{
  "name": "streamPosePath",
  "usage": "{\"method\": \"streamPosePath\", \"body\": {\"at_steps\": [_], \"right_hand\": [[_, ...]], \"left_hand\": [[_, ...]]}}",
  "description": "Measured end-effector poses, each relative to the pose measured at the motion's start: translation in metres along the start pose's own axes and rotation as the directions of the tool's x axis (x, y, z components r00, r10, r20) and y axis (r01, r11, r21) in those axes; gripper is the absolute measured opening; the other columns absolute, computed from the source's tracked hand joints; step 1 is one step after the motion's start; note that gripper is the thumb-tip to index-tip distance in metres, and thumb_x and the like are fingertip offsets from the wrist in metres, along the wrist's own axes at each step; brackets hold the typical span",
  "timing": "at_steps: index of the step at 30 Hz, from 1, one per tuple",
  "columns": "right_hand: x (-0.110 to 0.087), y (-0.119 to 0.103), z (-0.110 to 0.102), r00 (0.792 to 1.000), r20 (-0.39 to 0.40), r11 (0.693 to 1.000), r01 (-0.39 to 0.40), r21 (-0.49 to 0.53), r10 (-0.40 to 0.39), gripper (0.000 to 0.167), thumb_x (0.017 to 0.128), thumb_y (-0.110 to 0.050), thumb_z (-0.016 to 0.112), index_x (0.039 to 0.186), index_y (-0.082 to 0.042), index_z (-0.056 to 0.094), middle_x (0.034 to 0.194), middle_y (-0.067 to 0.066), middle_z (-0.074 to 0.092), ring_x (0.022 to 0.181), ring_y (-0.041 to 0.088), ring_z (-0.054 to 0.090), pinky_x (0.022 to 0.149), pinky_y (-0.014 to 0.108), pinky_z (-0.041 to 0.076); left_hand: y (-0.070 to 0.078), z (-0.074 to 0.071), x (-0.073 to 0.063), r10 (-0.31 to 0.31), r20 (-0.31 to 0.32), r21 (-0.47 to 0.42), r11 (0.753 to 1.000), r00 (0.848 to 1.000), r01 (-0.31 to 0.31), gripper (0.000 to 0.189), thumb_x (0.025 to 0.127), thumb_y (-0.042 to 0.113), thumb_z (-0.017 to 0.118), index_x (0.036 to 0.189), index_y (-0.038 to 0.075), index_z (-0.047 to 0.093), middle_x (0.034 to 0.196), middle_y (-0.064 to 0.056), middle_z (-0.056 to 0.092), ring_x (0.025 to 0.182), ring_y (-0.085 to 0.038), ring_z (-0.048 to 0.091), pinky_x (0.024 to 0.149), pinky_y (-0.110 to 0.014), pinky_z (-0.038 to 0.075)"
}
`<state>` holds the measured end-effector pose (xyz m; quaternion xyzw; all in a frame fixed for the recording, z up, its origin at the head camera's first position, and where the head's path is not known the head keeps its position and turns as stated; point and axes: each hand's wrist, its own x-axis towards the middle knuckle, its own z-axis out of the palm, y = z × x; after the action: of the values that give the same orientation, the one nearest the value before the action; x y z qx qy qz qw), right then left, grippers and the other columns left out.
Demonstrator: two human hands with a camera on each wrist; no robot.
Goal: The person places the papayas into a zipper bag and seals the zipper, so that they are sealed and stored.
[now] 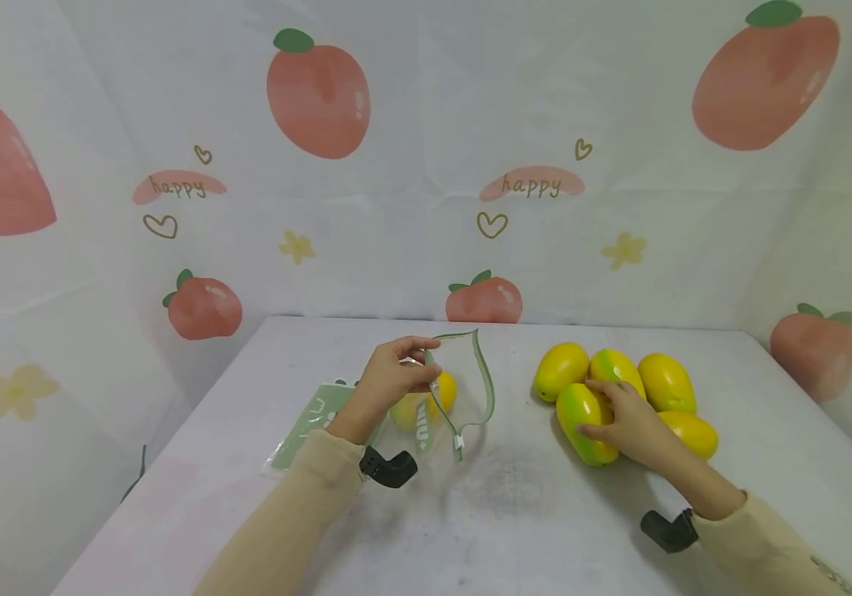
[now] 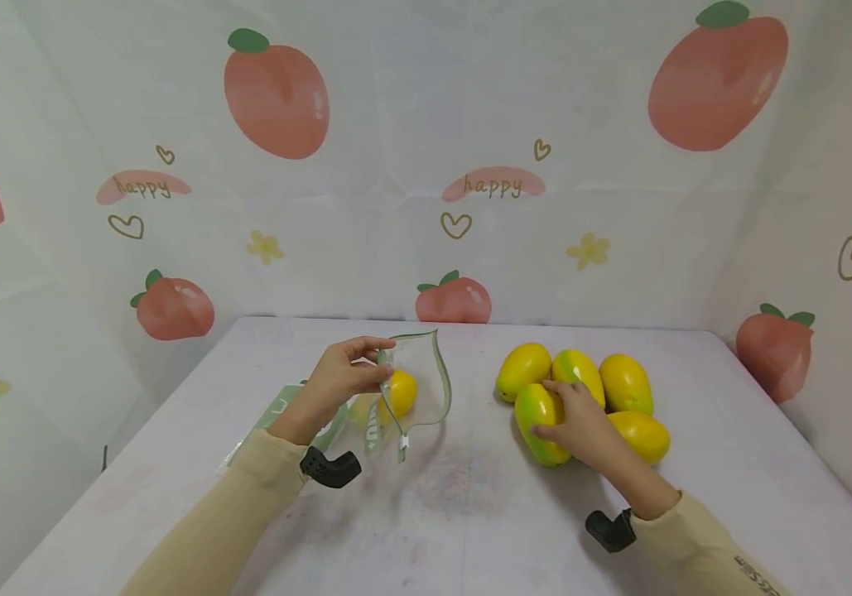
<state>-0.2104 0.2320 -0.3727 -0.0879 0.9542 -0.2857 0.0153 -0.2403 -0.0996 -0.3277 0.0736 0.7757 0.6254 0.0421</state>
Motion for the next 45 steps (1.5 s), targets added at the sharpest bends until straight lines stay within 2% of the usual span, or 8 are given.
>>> {"method": "streamPosePath", "body": {"at_steps": [5, 9, 15, 22, 32, 45], "right_hand": [[-0.001, 0.002, 0.003, 0.998, 0.013, 0.997, 0.062, 0.049, -0.063, 0.073, 0.08, -0.018, 0.078, 0.14, 0.005, 0.042, 0.138, 0.035, 0.041, 0.122, 0.049, 0.044, 0.1, 0.067, 0.037], [-0.002, 0.001, 0.004, 0.994, 0.015, 0.993, 0.107, 0.058, -0.108, 0.073, 0.078, -0.015, 0.079, 0.139, 0.003, 0.043, 0.138, 0.032, 0.044, 0.123, 0.048, 0.045, 0.1, 0.067, 0.037], [-0.002, -0.004, 0.007, 0.994, 0.042, 0.993, 0.101, 0.053, -0.103, 0.071, 0.078, -0.013, 0.079, 0.139, 0.0, 0.045, 0.138, 0.029, 0.046, 0.124, 0.047, 0.046, 0.1, 0.066, 0.038], [-0.004, -0.009, 0.012, 0.993, 0.066, 0.994, 0.094, 0.052, -0.097, 0.075, 0.077, -0.019, 0.081, 0.14, -0.003, 0.044, 0.14, 0.03, 0.043, 0.124, 0.05, 0.044, 0.098, 0.067, 0.039], [-0.004, -0.009, 0.017, 0.99, 0.065, 0.991, 0.121, 0.051, -0.125, 0.078, 0.075, -0.022, 0.083, 0.141, -0.005, 0.043, 0.134, 0.028, 0.05, 0.115, 0.041, 0.053, 0.096, 0.063, 0.044], [-0.004, -0.009, 0.018, 0.988, 0.095, 0.992, 0.119, 0.048, -0.124, 0.082, 0.074, -0.024, 0.083, 0.143, -0.012, 0.041, 0.134, 0.025, 0.051, 0.107, 0.034, 0.054, 0.095, 0.063, 0.045]], "left_hand": [[-0.001, 0.0, 0.0, 0.017, 0.012, -0.013, 1.0, 1.0, -0.017, 0.039, 0.084, 0.002, 0.07, 0.122, 0.004, 0.064, 0.092, -0.005, 0.051, 0.071, -0.011, 0.062, 0.075, -0.03, 0.06], [-0.002, -0.001, 0.0, 0.018, 0.007, -0.008, 1.0, 1.0, -0.018, 0.038, 0.085, 0.002, 0.07, 0.122, 0.005, 0.065, 0.092, -0.005, 0.051, 0.071, -0.011, 0.062, 0.075, -0.03, 0.06], [-0.003, -0.002, 0.0, 0.012, -0.001, -0.011, 1.0, 1.0, -0.012, 0.037, 0.084, 0.003, 0.07, 0.121, 0.005, 0.065, 0.091, -0.005, 0.051, 0.072, -0.012, 0.063, 0.075, -0.03, 0.06], [-0.003, -0.002, 0.0, 0.007, 0.001, -0.015, 1.0, 1.0, -0.007, 0.037, 0.084, 0.003, 0.071, 0.121, 0.004, 0.065, 0.091, -0.005, 0.051, 0.072, -0.012, 0.063, 0.075, -0.03, 0.06], [-0.002, -0.001, -0.001, 0.014, 0.008, -0.021, 1.0, 1.0, -0.014, 0.038, 0.084, 0.001, 0.07, 0.121, 0.004, 0.065, 0.09, -0.003, 0.051, 0.073, -0.01, 0.063, 0.075, -0.031, 0.06], [-0.002, -0.001, -0.001, 0.014, 0.01, -0.029, 0.999, 1.0, -0.014, 0.038, 0.084, 0.0, 0.07, 0.122, 0.004, 0.065, 0.089, -0.004, 0.05, 0.072, -0.01, 0.063, 0.075, -0.031, 0.06]]}}
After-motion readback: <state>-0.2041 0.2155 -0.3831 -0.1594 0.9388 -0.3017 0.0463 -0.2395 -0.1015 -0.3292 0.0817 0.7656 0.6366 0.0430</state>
